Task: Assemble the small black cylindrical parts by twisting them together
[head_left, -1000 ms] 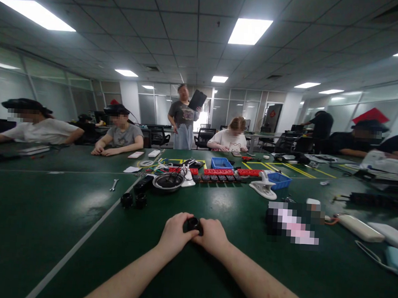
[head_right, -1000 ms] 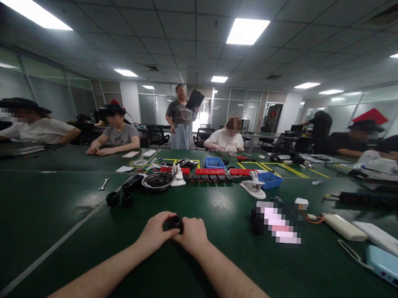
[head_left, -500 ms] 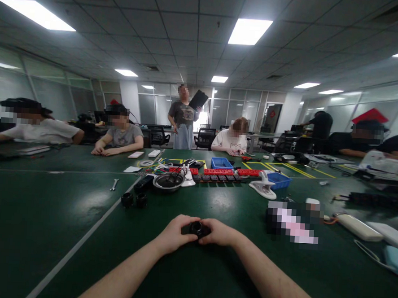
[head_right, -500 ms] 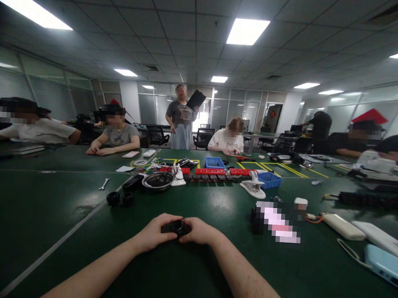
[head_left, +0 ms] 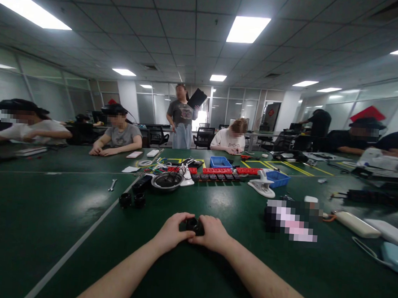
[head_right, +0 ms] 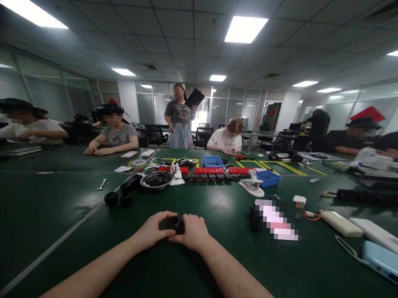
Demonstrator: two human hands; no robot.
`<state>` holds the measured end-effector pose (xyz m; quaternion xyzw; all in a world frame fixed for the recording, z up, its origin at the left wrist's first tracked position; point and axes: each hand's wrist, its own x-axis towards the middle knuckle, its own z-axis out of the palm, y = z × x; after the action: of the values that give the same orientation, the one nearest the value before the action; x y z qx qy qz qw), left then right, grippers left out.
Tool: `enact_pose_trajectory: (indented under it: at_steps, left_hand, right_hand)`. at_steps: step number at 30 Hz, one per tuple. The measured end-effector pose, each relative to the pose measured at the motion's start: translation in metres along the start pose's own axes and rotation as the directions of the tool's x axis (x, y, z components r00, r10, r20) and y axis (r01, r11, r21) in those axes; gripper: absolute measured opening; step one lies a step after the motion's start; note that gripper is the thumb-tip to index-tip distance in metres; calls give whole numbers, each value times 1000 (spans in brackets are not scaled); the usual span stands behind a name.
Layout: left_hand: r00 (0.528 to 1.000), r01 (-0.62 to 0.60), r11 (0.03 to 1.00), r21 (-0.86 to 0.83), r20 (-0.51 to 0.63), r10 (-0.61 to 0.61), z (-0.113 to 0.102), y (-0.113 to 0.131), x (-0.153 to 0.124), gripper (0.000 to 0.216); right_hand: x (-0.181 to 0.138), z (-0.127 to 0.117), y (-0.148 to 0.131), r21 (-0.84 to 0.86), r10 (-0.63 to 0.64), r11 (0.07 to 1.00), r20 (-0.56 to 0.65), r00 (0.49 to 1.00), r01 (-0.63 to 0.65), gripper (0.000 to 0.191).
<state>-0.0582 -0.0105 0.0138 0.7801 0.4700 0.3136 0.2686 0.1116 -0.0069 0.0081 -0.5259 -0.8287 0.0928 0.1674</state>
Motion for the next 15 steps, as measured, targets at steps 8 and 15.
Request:
enact_pose_trajectory:
  at_steps: [8,15]
  left_hand:
    - [993,-29,998,-51,113,34,-5,-7,1,49]
    - [1000,12,999,44,-2,-12,4,3,-1,36]
  right_hand:
    - [7,-7,22,447,-163,894,245,956,38,35]
    - [4,2,9,168,15,985,110,994,-33,40]
